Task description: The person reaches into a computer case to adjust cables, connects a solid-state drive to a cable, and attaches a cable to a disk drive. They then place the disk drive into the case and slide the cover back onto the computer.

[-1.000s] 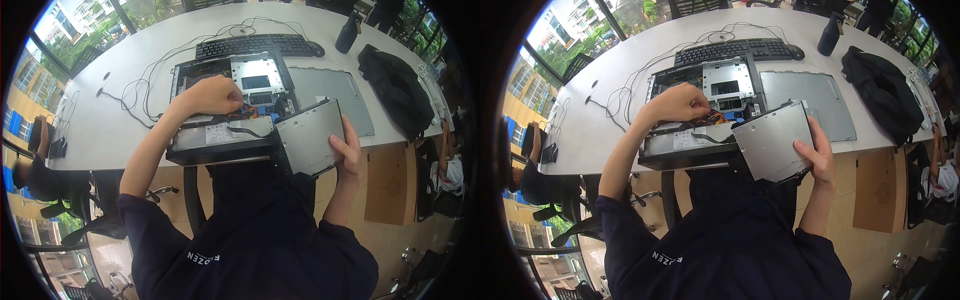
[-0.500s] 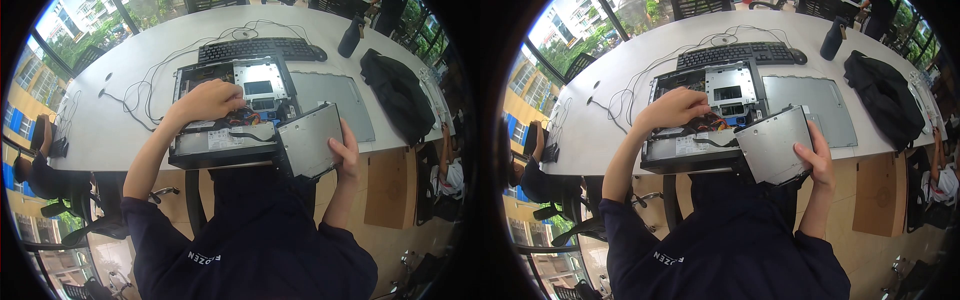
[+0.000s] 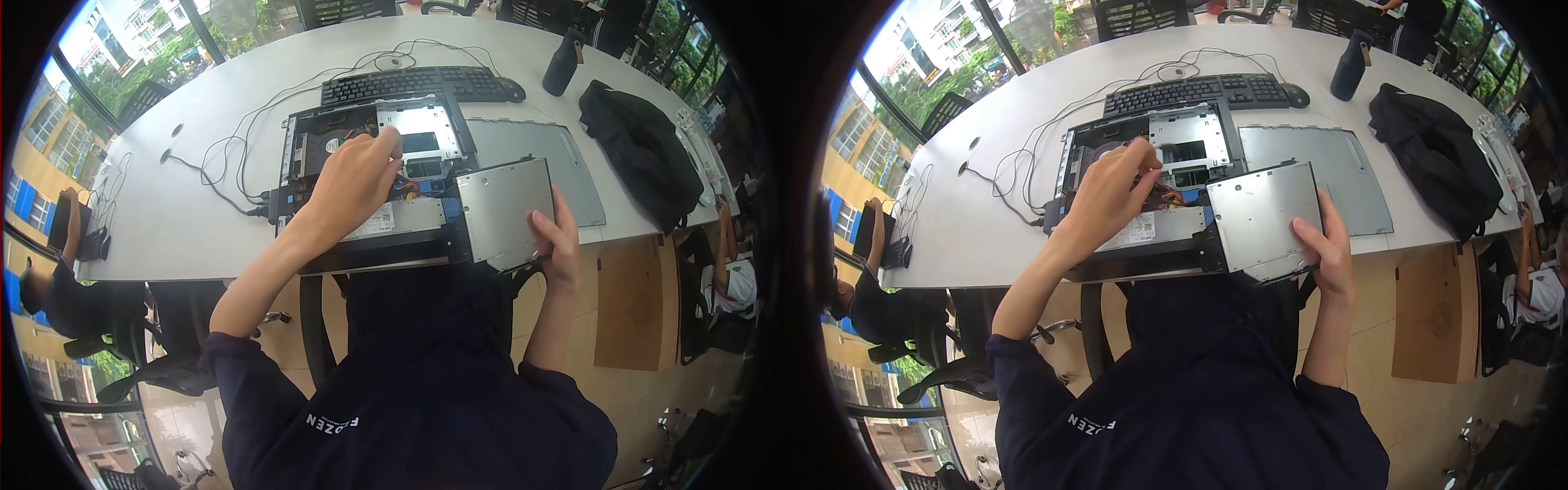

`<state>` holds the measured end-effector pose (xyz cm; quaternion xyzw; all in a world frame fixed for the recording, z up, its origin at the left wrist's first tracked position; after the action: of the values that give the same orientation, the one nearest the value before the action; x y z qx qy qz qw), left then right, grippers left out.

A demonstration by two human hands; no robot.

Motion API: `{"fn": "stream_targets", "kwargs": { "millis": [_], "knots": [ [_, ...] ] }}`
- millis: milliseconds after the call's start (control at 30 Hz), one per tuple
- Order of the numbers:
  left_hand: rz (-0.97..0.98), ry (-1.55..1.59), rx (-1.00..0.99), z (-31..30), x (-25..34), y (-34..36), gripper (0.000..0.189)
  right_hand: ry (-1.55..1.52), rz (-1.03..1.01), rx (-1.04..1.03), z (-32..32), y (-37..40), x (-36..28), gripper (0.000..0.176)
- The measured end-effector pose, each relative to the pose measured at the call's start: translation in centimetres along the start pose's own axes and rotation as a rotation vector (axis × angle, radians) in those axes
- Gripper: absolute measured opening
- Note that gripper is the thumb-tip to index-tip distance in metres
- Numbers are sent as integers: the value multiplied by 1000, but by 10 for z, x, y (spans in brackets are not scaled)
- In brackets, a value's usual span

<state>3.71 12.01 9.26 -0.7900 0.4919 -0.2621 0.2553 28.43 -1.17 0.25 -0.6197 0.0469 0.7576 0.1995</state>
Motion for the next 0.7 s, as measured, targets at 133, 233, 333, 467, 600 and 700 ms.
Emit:
{"fn": "stream_targets", "kwargs": {
  "millis": [133,233,333,467,600,700],
  "knots": [
    [-210,365,41,-7,-2,-7,10,113,-60,-31,0,-2,-3,64],
    [-175,231,1,-9,4,-2,11,53,-56,31,2,-4,-4,62],
    [-62,-56,166,-22,18,6,11,25,-14,23,6,-5,-5,62],
    [-446,246,210,-12,-12,32,16,42,17,49,6,-8,-4,61],
    [-535,307,267,-11,-19,44,18,43,29,47,7,-6,-7,59],
    [-559,342,233,-9,-17,41,20,68,-58,49,3,-7,-5,58]
  ]
}}
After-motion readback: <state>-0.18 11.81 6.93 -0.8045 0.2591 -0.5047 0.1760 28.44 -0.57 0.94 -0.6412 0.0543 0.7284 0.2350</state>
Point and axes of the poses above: each hand's wrist, its own y-axis away from the middle knuckle, its own z-axis out of the palm, x = y × z, the point moved 8 cm from there along -y, towards the middle knuckle, and after that the axes turned 2 degrees about x, right-handed, at the moved point
